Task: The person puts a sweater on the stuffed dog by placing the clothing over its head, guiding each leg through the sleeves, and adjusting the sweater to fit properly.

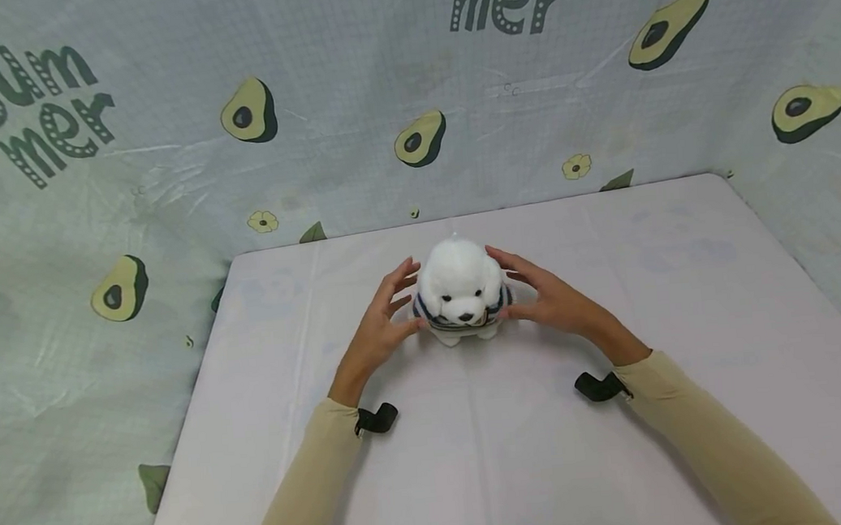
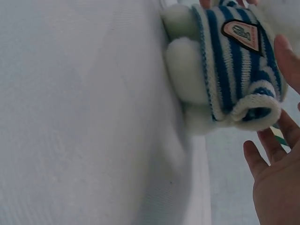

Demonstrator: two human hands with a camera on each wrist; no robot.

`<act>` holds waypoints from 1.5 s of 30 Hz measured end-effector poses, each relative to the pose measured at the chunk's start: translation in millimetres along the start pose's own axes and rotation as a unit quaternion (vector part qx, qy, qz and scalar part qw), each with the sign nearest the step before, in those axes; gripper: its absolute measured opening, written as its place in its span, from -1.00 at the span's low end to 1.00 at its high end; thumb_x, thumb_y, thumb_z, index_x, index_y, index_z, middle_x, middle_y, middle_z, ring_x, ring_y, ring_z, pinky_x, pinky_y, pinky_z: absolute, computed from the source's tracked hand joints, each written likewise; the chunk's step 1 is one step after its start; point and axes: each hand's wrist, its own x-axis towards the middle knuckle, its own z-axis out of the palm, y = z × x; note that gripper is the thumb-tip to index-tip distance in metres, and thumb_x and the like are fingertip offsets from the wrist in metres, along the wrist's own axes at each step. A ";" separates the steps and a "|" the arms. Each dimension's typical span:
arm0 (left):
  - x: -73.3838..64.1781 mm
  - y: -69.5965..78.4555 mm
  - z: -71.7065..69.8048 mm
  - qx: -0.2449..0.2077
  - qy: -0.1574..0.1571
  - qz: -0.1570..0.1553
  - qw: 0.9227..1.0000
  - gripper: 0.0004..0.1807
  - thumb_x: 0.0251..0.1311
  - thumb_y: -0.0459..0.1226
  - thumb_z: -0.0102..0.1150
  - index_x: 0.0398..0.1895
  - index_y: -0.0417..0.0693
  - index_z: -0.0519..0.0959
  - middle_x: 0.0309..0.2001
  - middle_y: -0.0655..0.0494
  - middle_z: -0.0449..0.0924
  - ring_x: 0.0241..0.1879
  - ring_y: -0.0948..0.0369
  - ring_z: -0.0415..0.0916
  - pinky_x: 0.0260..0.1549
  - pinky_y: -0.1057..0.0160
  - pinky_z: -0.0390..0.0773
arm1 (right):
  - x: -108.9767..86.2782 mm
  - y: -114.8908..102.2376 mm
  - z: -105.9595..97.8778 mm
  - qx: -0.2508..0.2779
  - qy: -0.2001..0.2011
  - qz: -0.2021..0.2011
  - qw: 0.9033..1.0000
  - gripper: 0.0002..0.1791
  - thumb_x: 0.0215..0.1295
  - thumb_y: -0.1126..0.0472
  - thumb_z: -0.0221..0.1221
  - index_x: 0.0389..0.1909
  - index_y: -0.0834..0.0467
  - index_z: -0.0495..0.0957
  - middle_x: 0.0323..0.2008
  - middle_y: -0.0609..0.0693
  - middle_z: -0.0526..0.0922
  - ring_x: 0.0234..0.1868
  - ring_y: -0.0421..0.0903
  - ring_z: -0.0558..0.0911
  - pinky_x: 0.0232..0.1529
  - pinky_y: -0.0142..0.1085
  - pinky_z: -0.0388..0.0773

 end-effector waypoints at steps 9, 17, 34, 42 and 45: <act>3.3 14.1 11.5 -0.001 -0.038 0.009 0.999 0.20 0.01 -0.57 0.46 0.65 -0.05 -0.07 0.59 -0.13 0.01 0.53 -0.07 0.05 0.41 -0.21 0.21 | 5.6 -21.8 11.1 0.020 -0.005 0.002 1.000 0.21 0.18 0.38 0.43 0.66 -0.07 -0.18 0.63 0.02 -0.06 0.60 0.08 0.00 0.51 0.17 0.03; 8.4 24.7 17.8 0.001 -0.029 -0.008 1.000 -0.07 0.05 -0.55 0.45 0.51 -0.18 0.22 0.44 -0.15 0.31 0.44 0.00 0.24 0.42 -0.11 0.22 | 11.2 -22.5 19.3 0.035 0.009 0.013 0.999 0.03 0.16 0.39 0.44 0.58 0.14 0.07 0.49 0.17 0.25 0.50 0.15 0.23 0.47 0.18 0.12; 18.4 -13.1 22.8 0.040 0.000 -0.018 0.999 -0.15 0.08 -0.51 0.45 0.46 -0.21 0.28 0.34 -0.21 0.38 0.25 -0.07 0.37 0.29 -0.11 0.34 | 17.5 -24.5 22.6 0.007 0.036 -0.009 0.999 -0.13 0.19 0.45 0.39 0.50 0.29 0.20 0.41 0.27 0.36 0.46 0.21 0.30 0.45 0.17 0.19; 16.2 -3.7 18.8 0.042 0.015 -0.036 0.998 -0.22 0.13 -0.38 0.48 0.42 -0.06 0.36 0.27 -0.06 0.49 0.15 0.04 0.47 0.19 -0.03 0.47 | 18.6 -31.8 23.6 0.008 0.051 -0.008 0.999 -0.21 0.23 0.39 0.38 0.47 0.23 0.28 0.36 0.21 0.44 0.36 0.13 0.43 0.35 0.08 0.35; 17.0 1.9 17.4 0.037 0.016 -0.043 0.998 -0.26 0.17 -0.34 0.46 0.42 -0.05 0.36 0.23 -0.06 0.51 0.11 0.05 0.50 0.10 0.01 0.52 | 18.7 -37.2 22.4 0.007 0.056 0.006 0.998 -0.26 0.24 0.34 0.40 0.42 0.20 0.34 0.26 0.17 0.53 0.22 0.08 0.54 0.23 0.03 0.47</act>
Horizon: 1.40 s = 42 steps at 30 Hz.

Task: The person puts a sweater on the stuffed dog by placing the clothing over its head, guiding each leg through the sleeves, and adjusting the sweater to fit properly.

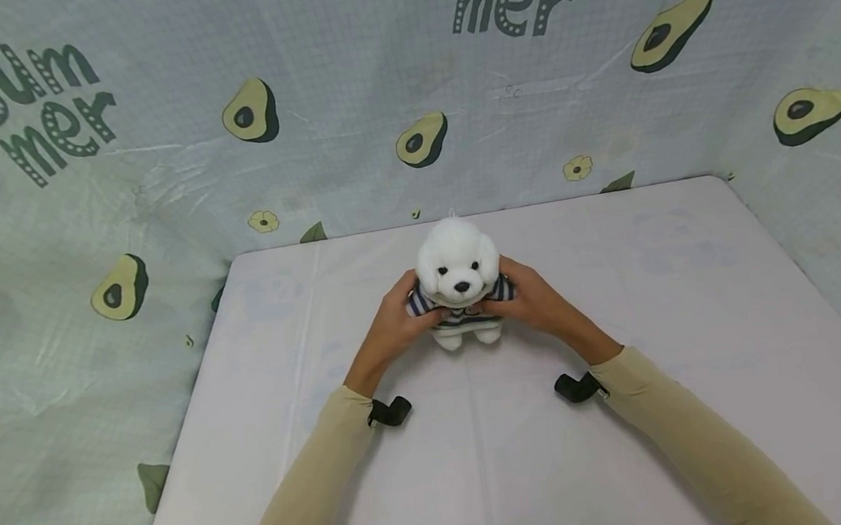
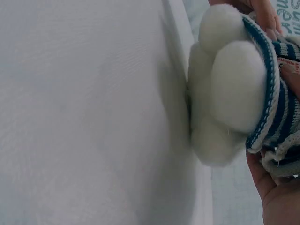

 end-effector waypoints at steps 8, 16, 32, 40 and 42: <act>-4.1 44.3 -5.3 -0.050 0.003 -0.033 0.998 -0.35 0.26 -0.42 0.33 0.40 -0.19 0.35 0.16 -0.24 0.50 -0.01 -0.02 0.55 -0.06 0.11 0.58 | 4.3 17.4 -0.7 0.002 0.016 0.058 0.998 -0.35 0.22 -0.03 0.44 0.31 -0.06 0.47 0.04 -0.05 0.66 0.00 -0.10 0.65 0.01 -0.09 0.60; -1.1 37.3 -5.4 -0.060 0.007 -0.049 0.997 -0.37 0.32 -0.37 0.29 0.43 -0.18 0.34 0.08 -0.22 0.54 -0.09 0.13 0.58 -0.18 0.28 0.60 | 6.6 7.8 -2.1 -0.005 0.021 0.120 0.993 -0.25 0.19 -0.25 0.38 0.33 -0.01 0.46 0.07 -0.04 0.65 0.06 -0.06 0.62 0.09 0.00 0.55; -2.3 26.6 -2.4 -0.104 -0.015 -0.091 0.990 -0.38 0.37 -0.15 0.19 0.47 0.01 0.31 0.20 -0.10 0.45 0.05 0.10 0.45 -0.10 0.26 0.54 | 16.5 -1.6 -11.7 0.075 -0.026 0.256 0.963 -0.17 0.27 -0.29 0.28 0.40 0.14 0.37 0.19 0.06 0.57 0.25 0.01 0.50 0.33 0.01 0.38; -3.2 27.1 0.4 -0.113 -0.026 -0.120 0.986 -0.31 0.41 -0.10 0.12 0.55 0.02 0.20 0.35 -0.09 0.31 0.20 0.07 0.41 -0.02 0.24 0.54 | 18.5 0.8 -14.3 0.102 -0.046 0.299 0.948 -0.16 0.31 -0.31 0.22 0.42 0.15 0.35 0.24 0.07 0.55 0.25 0.00 0.50 0.32 -0.04 0.38; -2.9 28.1 1.1 -0.119 -0.027 -0.136 0.983 -0.32 0.43 -0.09 0.10 0.56 0.03 0.18 0.37 -0.10 0.32 0.24 0.06 0.42 0.00 0.20 0.57 | 19.0 1.4 -13.9 0.105 -0.046 0.309 0.944 -0.13 0.32 -0.32 0.20 0.46 0.15 0.32 0.26 0.08 0.54 0.24 0.00 0.52 0.29 -0.06 0.42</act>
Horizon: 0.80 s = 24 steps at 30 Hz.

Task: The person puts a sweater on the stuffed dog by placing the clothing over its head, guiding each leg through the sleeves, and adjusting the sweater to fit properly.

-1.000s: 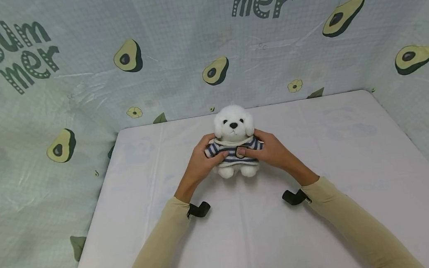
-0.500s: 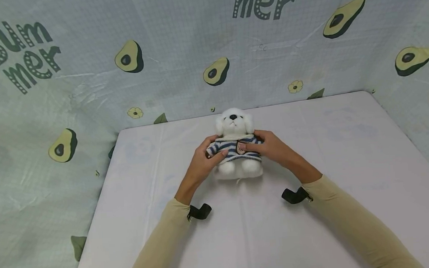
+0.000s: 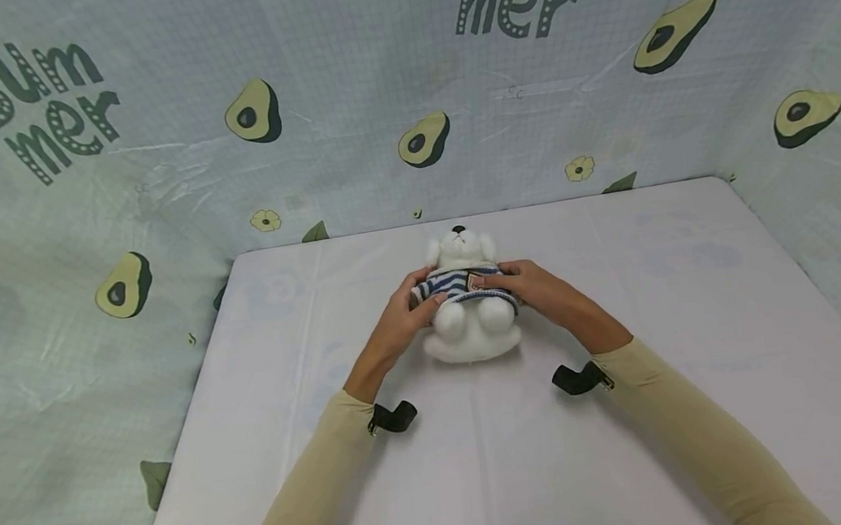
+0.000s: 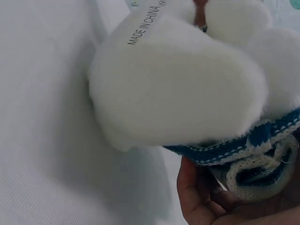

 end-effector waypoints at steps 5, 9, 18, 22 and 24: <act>0.7 1.6 2.4 -0.006 0.016 -0.047 0.999 -0.32 0.48 -0.03 0.05 0.57 0.05 0.15 0.38 -0.13 0.34 0.24 -0.02 0.47 0.05 0.07 0.61 | 4.5 3.9 1.2 0.003 0.018 0.011 1.000 -0.16 0.35 -0.36 0.15 0.43 0.14 0.37 0.28 0.09 0.53 0.23 0.02 0.54 0.19 -0.10 0.51; 2.8 0.8 4.1 0.007 0.058 -0.088 0.994 -0.31 0.47 0.06 0.02 0.56 0.06 0.17 0.41 -0.09 0.34 0.22 0.01 0.49 0.03 0.09 0.61 | 5.4 7.3 2.3 0.007 0.036 0.008 0.999 -0.20 0.45 -0.29 0.08 0.51 0.12 0.25 0.43 0.17 0.36 0.36 0.09 0.44 0.30 -0.02 0.46; 4.3 -2.6 4.7 0.050 0.144 -0.069 0.986 -0.31 0.41 0.14 0.09 0.48 0.04 0.29 0.40 -0.06 0.34 0.13 0.03 0.50 -0.05 0.09 0.61 | -1.2 13.1 1.2 -0.043 0.076 -0.060 0.994 -0.28 0.47 -0.27 0.08 0.52 -0.02 0.26 0.26 0.16 0.35 0.20 0.09 0.44 0.20 0.02 0.43; 3.9 -2.1 4.7 0.066 0.150 -0.024 0.986 -0.33 0.45 0.10 0.08 0.47 -0.03 0.31 0.35 -0.03 0.40 0.27 0.01 0.40 0.18 -0.04 0.48 | -3.6 14.3 -0.5 -0.058 0.082 -0.089 0.991 -0.35 0.49 -0.22 0.09 0.47 -0.01 0.35 0.29 0.12 0.42 0.16 0.05 0.42 0.17 -0.01 0.37; 4.3 -2.4 5.0 0.076 0.153 -0.006 0.985 -0.35 0.45 0.08 0.08 0.46 -0.05 0.33 0.33 -0.02 0.42 0.36 0.03 0.32 0.30 -0.06 0.36 | -3.4 15.5 -0.8 -0.057 0.088 -0.096 0.990 -0.37 0.48 -0.21 0.10 0.44 -0.01 0.38 0.28 0.11 0.44 0.14 0.05 0.43 0.14 -0.04 0.38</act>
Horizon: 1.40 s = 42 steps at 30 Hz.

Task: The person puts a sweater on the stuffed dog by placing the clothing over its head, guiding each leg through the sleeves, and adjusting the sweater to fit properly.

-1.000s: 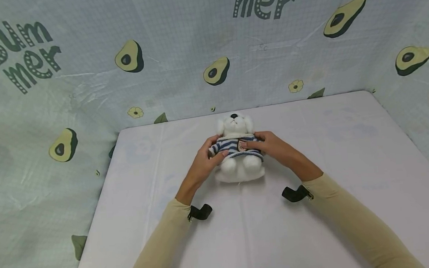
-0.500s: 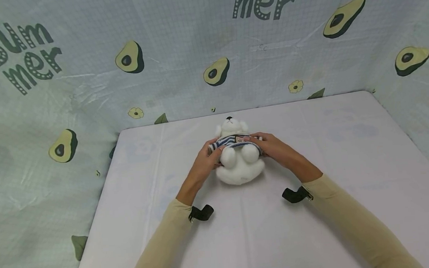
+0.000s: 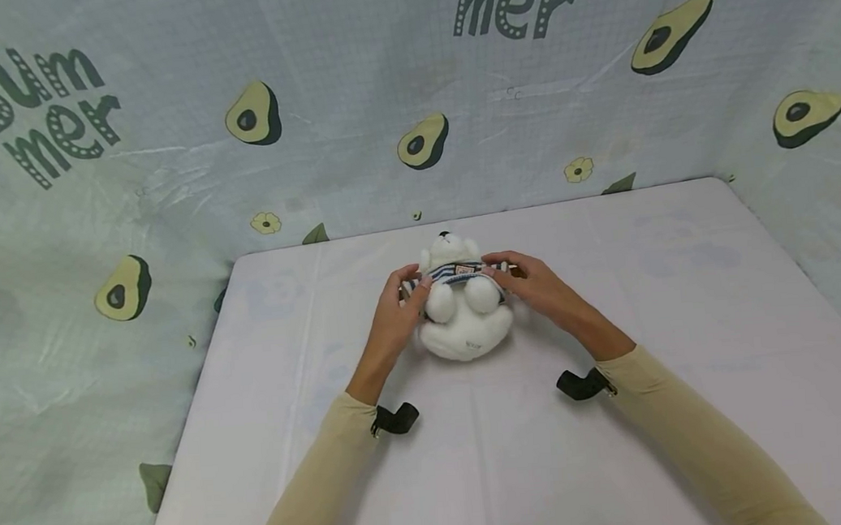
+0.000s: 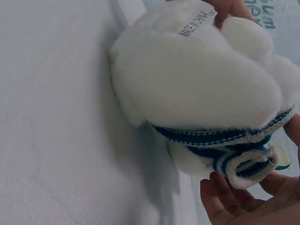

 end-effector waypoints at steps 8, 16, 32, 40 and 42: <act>-0.8 2.9 0.6 0.016 0.005 0.058 0.998 -0.30 0.37 0.03 0.23 0.46 -0.06 0.32 0.35 0.05 0.37 0.32 0.10 0.33 0.30 -0.07 0.38 | -8.3 4.4 -1.3 0.004 0.074 -0.054 0.996 -0.27 0.37 -0.23 0.24 0.43 0.04 0.36 0.43 0.02 0.33 0.41 0.09 0.36 0.34 0.12 0.37; 0.9 6.5 1.4 0.078 -0.016 0.166 0.983 -0.38 0.27 -0.07 0.39 0.34 -0.07 0.46 0.28 0.06 0.43 0.28 0.08 0.32 0.31 -0.05 0.34 | -15.5 3.3 -5.7 -0.019 0.133 -0.050 0.990 -0.36 0.32 -0.25 0.28 0.22 0.11 0.50 0.04 0.06 0.58 0.07 0.03 0.55 0.01 -0.03 0.55; 6.3 15.8 9.3 0.105 -0.040 0.246 0.963 -0.55 0.19 -0.13 0.47 0.13 -0.03 0.65 0.10 0.11 0.56 0.18 0.15 0.41 0.25 0.06 0.41 | -5.8 -2.8 -11.2 -0.010 0.003 -0.062 0.998 -0.54 0.41 -0.09 0.26 0.13 0.14 0.59 0.02 0.13 0.64 0.02 0.09 0.58 -0.02 -0.01 0.53; 4.9 16.2 10.6 0.104 -0.054 0.236 0.965 -0.53 0.21 -0.13 0.45 0.17 -0.03 0.64 0.09 0.11 0.55 0.17 0.15 0.39 0.23 0.05 0.43 | 1.9 -7.8 -13.8 0.043 -0.081 0.013 0.996 -0.48 0.42 -0.06 0.25 0.22 0.20 0.53 0.02 0.05 0.63 0.00 0.02 0.54 0.02 -0.09 0.54; 4.5 16.7 11.3 0.104 -0.058 0.235 0.965 -0.52 0.20 -0.12 0.46 0.18 -0.02 0.64 0.07 0.11 0.55 0.16 0.15 0.39 0.22 0.05 0.43 | 2.1 -7.1 -14.4 0.054 -0.086 0.024 0.995 -0.51 0.41 -0.04 0.27 0.17 0.22 0.55 -0.02 0.02 0.65 -0.01 0.02 0.54 0.01 -0.13 0.54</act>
